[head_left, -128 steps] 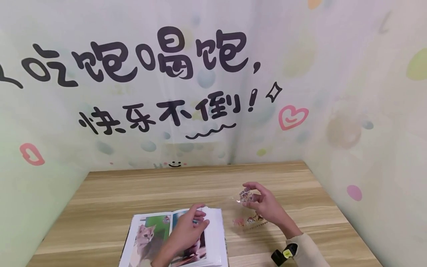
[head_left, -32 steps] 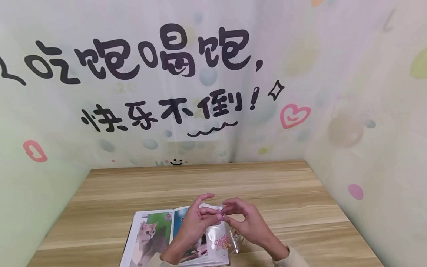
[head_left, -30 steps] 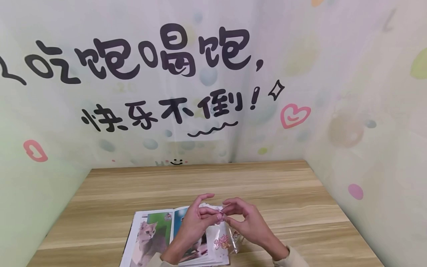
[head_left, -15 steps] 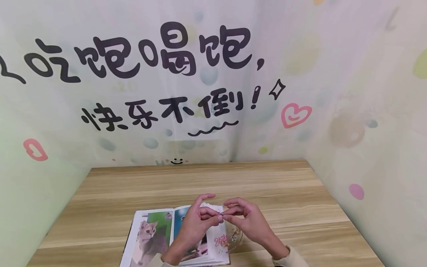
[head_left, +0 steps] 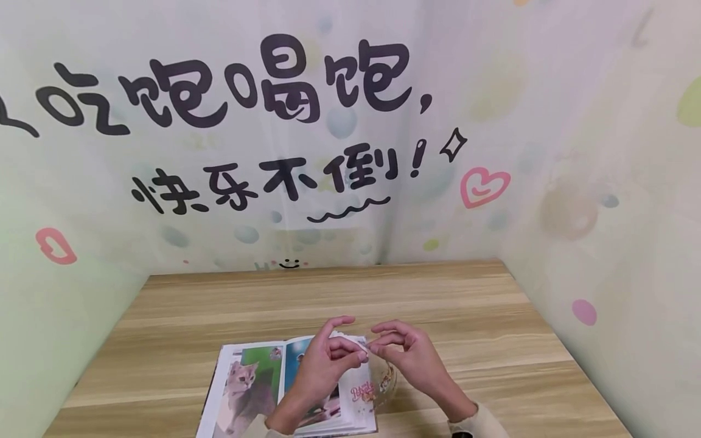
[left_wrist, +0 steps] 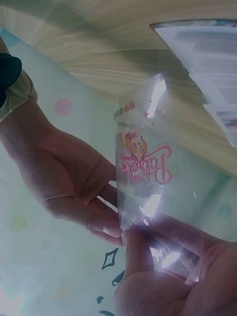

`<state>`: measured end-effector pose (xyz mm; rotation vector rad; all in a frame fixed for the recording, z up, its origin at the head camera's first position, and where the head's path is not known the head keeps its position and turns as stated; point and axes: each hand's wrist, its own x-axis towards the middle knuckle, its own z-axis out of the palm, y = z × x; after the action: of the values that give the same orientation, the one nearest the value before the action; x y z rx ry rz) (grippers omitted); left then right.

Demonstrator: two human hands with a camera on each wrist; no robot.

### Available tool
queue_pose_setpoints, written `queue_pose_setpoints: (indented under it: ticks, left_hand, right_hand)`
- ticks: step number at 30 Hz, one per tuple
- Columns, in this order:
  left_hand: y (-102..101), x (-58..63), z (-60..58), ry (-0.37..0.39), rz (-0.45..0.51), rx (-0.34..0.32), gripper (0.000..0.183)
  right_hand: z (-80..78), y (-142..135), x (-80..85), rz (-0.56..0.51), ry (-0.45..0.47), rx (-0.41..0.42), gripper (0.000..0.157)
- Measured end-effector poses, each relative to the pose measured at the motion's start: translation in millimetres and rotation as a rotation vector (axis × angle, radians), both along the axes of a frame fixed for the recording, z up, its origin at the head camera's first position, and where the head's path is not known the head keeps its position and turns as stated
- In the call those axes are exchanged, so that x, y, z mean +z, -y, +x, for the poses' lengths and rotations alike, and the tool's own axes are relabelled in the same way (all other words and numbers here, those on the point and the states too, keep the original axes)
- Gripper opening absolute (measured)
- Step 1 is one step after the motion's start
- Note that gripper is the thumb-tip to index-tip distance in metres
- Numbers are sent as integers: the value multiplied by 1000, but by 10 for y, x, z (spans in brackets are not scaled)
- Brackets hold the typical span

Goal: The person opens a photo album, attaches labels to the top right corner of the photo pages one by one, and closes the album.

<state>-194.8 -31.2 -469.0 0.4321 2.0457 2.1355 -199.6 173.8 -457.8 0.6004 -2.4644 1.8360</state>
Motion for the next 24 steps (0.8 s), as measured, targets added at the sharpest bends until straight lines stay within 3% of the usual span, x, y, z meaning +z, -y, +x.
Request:
queue_pose_setpoints:
  ticks: [9, 15, 24]
  left_hand:
    - [-10, -8, 1, 27, 27, 17, 60]
    - [-9, -22, 3, 43, 20, 43, 59]
    - [-5, -43, -2, 51, 17, 55, 58]
  right_hand:
    - [-18, 19, -15, 23, -67, -105, 22]
    - [-40, -5, -9, 15, -38, -182, 20]
    - [-43, -24, 16, -84, 3, -230, 20]
